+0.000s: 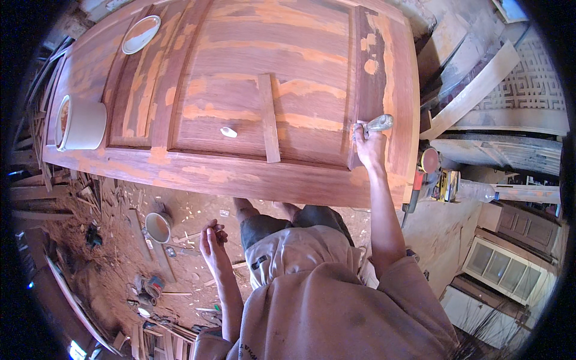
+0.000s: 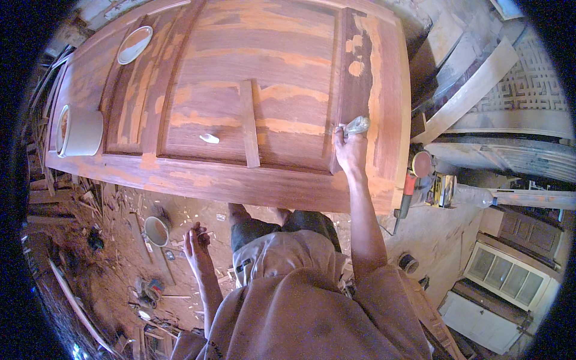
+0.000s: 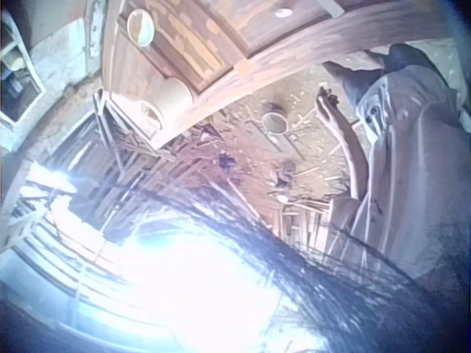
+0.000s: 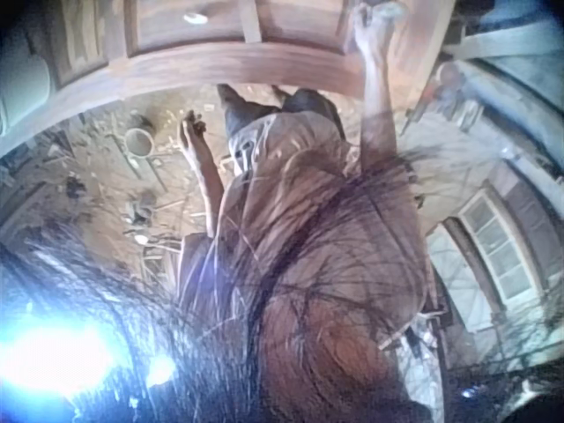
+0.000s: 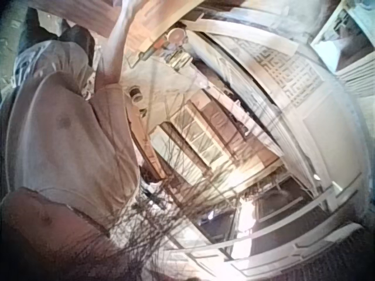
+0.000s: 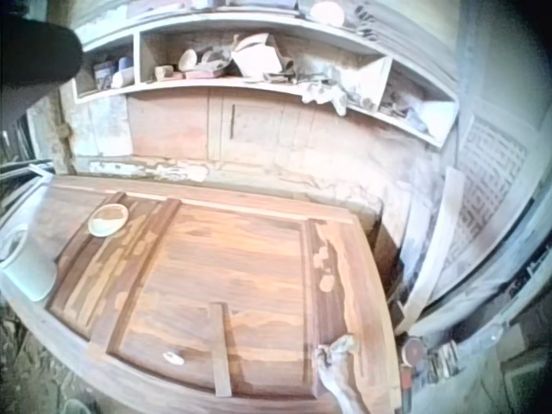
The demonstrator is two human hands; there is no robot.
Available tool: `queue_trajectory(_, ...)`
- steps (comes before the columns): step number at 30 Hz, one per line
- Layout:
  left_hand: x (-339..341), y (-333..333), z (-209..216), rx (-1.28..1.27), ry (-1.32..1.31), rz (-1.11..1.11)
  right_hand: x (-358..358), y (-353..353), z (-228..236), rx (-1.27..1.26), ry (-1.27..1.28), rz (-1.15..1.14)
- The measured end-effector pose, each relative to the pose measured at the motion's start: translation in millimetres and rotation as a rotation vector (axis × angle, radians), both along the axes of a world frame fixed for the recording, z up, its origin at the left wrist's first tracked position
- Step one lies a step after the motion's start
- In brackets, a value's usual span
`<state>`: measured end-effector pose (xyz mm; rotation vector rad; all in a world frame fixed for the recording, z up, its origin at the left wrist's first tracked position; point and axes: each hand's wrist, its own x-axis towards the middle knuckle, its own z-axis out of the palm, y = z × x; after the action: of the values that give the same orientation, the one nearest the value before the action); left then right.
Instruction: The person applies a brown paste to gaps and holes in a wooden door using a metal scraper, dipping the scraper into a bucket and then smoothing the paste onto the wood surface.
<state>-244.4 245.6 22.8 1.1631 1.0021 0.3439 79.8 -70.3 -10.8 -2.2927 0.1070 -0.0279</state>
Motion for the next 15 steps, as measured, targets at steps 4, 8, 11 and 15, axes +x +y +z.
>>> queue_trajectory(4, -2, 11, -3, -0.014, 0.003, 0.023, -6, 27, 16, -0.444, 0.015, 0.093)
queue_trajectory(8, 9, 18, 3, -0.004, -0.02, -0.026, -11, 54, 0, -0.631, -0.058, 0.087)
queue_trajectory(11, 10, 26, 1, -0.029, -0.029, -0.017, -10, 65, -16, -0.836, 0.006, 0.075)
queue_trajectory(15, 11, 39, 6, -0.02, -0.009, -0.009, -15, 76, -23, -0.979, -0.109, 0.192)
